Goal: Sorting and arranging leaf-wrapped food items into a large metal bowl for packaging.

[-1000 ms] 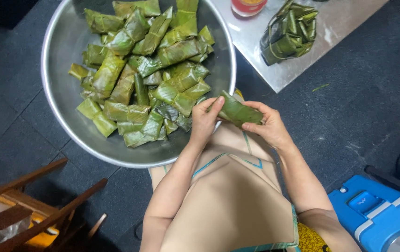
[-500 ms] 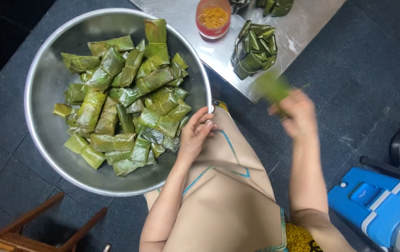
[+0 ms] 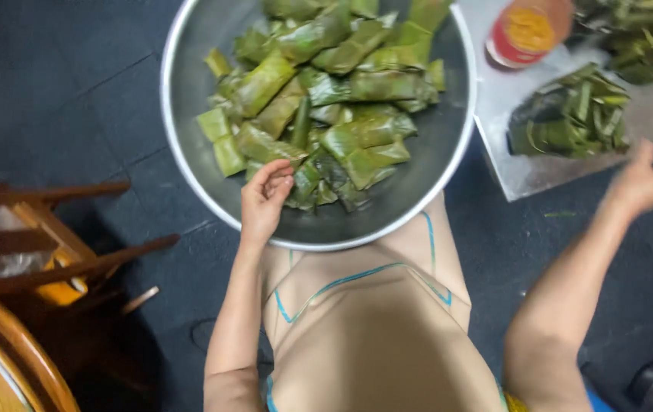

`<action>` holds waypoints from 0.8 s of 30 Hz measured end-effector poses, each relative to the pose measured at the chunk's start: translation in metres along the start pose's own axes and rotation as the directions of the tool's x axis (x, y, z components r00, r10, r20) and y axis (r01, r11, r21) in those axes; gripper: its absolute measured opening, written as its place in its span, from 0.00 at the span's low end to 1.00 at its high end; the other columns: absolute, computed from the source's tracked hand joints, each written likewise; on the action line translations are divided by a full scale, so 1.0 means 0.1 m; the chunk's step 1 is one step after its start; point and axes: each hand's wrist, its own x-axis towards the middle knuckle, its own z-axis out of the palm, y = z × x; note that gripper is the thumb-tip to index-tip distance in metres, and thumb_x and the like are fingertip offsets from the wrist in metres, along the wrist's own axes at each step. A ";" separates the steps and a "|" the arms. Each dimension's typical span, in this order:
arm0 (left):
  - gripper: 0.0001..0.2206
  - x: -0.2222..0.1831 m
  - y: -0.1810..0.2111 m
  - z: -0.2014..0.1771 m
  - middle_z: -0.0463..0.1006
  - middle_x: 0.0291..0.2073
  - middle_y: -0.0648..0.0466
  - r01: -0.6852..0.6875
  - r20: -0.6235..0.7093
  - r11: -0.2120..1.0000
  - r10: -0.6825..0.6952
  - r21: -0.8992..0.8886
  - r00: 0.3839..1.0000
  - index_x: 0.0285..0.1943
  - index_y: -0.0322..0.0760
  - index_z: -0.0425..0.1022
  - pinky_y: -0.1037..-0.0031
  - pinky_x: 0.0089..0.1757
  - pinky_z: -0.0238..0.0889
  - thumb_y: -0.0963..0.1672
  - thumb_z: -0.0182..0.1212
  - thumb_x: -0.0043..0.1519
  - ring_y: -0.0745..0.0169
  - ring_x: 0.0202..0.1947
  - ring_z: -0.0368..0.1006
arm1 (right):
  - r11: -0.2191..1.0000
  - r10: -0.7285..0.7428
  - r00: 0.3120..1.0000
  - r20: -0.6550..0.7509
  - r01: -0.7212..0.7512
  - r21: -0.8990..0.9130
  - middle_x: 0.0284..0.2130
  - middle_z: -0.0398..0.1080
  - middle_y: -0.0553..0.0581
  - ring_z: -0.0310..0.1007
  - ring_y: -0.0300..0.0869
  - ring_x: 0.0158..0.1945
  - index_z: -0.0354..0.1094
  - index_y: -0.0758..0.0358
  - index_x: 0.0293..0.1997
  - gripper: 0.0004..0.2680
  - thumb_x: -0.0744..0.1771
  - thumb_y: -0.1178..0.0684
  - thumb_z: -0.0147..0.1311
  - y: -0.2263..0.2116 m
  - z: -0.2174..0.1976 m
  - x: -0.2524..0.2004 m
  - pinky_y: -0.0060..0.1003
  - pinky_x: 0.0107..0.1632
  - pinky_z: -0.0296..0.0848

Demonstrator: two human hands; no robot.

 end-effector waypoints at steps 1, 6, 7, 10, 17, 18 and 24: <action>0.13 -0.01 -0.05 -0.09 0.81 0.48 0.48 -0.006 -0.041 0.994 0.010 0.107 0.999 0.59 0.35 0.76 0.82 0.42 0.70 0.38 0.61 0.64 0.70 0.43 0.77 | 0.993 0.111 0.992 -0.052 -0.110 0.036 0.36 0.75 0.68 0.76 0.55 0.39 0.72 0.75 0.43 0.12 0.66 0.59 0.76 -0.25 -0.24 0.05 0.46 0.40 0.76; 0.19 0.15 -0.22 0.12 0.77 0.51 0.54 -0.185 0.101 0.669 0.163 0.719 0.981 0.58 0.44 0.76 0.62 0.51 0.64 0.42 0.67 0.56 0.53 0.54 0.71 | 0.797 -0.166 0.873 0.459 -0.156 0.584 0.48 0.71 0.67 0.71 0.58 0.51 0.71 0.69 0.55 0.10 0.67 0.64 0.59 -3.90 -1.24 -0.11 0.50 0.53 0.71; 0.27 0.21 -0.36 0.17 0.73 0.51 0.57 -0.160 0.118 0.476 0.117 0.864 0.986 0.62 0.50 0.74 0.60 0.50 0.62 0.47 0.75 0.51 0.52 0.54 0.67 | 0.790 -0.189 0.647 0.739 -0.347 0.505 0.52 0.74 0.64 0.74 0.59 0.56 0.72 0.61 0.60 0.17 0.65 0.57 0.66 -4.33 -1.24 -0.32 0.48 0.57 0.73; 0.40 0.09 -0.22 0.30 0.68 0.49 0.45 -0.088 0.072 0.385 0.058 0.919 0.996 0.70 0.40 0.63 0.51 0.48 0.63 0.48 0.80 0.47 0.40 0.50 0.66 | 0.944 -0.323 0.204 0.924 0.001 0.330 0.61 0.67 0.64 0.64 0.59 0.66 0.48 0.49 0.77 0.31 0.66 0.45 0.63 -4.84 -0.66 -0.71 0.62 0.65 0.63; 0.38 0.03 -0.20 0.31 0.73 0.45 0.42 0.115 0.001 0.643 -0.178 0.757 0.984 0.65 0.32 0.61 0.49 0.46 0.71 0.47 0.79 0.49 0.35 0.47 0.76 | 0.957 -0.288 0.036 0.957 -0.015 0.289 0.57 0.62 0.67 0.65 0.65 0.63 0.44 0.42 0.78 0.37 0.61 0.52 0.67 -4.71 -0.38 -0.77 0.65 0.59 0.65; 0.34 0.04 -0.30 0.27 0.74 0.43 0.44 0.118 0.013 0.683 -0.183 0.721 0.983 0.59 0.34 0.64 0.50 0.46 0.70 0.49 0.79 0.48 0.36 0.46 0.77 | 0.919 -0.285 0.082 0.955 -0.258 0.296 0.48 0.65 0.61 0.67 0.55 0.52 0.49 0.49 0.76 0.37 0.59 0.55 0.68 -4.63 -0.36 -0.75 0.53 0.53 0.68; 0.18 0.01 -0.29 -0.01 0.75 0.41 0.49 0.222 -0.045 0.803 -0.238 0.553 0.970 0.52 0.44 0.70 0.55 0.48 0.69 0.47 0.71 0.56 0.40 0.47 0.76 | 0.816 -0.339 0.121 0.933 -0.456 0.355 0.42 0.66 0.61 0.68 0.51 0.45 0.54 0.67 0.73 0.38 0.56 0.50 0.74 -4.61 -0.66 -0.84 0.45 0.49 0.69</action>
